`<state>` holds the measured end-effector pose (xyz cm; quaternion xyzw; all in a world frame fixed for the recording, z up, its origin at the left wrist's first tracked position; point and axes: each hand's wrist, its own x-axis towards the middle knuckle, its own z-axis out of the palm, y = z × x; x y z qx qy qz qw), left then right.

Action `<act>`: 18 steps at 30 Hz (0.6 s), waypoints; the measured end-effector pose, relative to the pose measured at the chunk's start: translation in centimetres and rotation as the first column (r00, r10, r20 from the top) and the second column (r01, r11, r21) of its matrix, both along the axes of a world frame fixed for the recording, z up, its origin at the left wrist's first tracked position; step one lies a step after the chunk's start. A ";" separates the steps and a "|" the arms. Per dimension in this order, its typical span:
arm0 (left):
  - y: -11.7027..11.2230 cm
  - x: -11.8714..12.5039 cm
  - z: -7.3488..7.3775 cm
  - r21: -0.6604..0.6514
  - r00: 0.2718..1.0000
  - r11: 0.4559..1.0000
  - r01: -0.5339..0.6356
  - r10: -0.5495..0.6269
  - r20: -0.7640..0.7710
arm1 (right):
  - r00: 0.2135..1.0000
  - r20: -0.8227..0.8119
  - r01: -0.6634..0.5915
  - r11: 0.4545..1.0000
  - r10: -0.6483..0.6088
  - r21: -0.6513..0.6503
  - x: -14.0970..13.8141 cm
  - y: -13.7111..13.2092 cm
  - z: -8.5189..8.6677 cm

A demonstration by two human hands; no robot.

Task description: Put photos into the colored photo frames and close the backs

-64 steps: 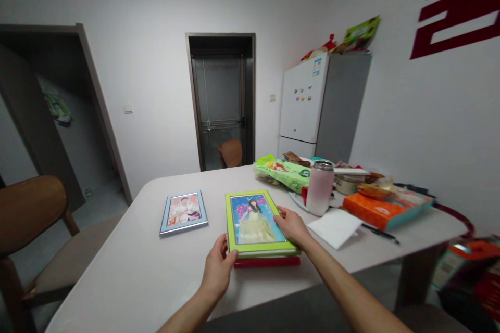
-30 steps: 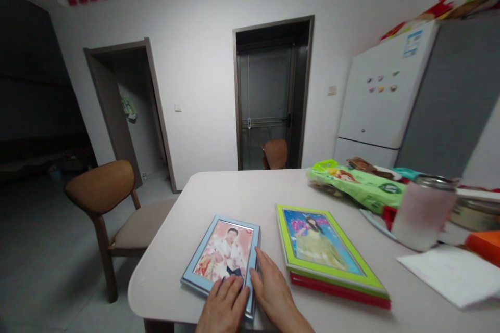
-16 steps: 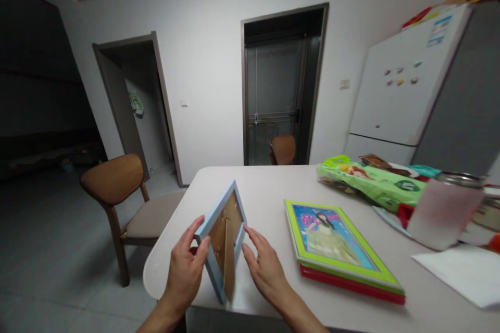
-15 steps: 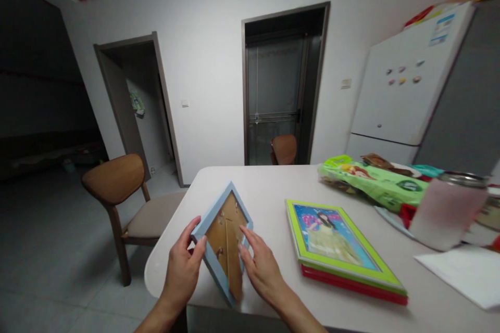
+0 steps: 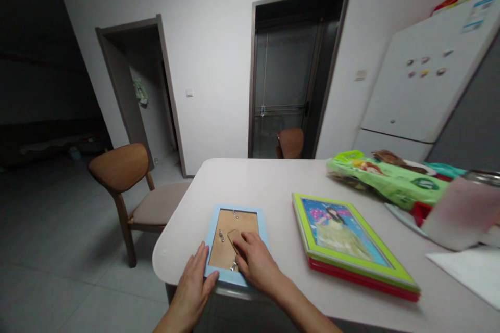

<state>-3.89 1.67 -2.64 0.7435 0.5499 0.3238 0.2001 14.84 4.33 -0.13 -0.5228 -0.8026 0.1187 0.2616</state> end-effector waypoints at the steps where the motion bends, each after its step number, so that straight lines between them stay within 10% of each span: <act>1: 0.0 0.0 0.2 0.003 0.999 1.000 0.011 -0.011 -0.031 | 1.000 -0.006 -0.015 1.000 0.015 -0.016 0.1 0.0 0.1; 7: 0.6 0.4 1.9 -0.005 0.954 0.975 0.223 -0.219 -0.206 | 0.979 -0.077 -0.197 0.968 0.187 -0.153 0.4 -0.1 1.4; 18: 0.6 0.7 1.2 0.075 0.934 0.967 0.244 -0.213 -0.288 | 0.993 -0.095 0.068 0.996 -0.073 -0.057 -0.1 1.8 1.1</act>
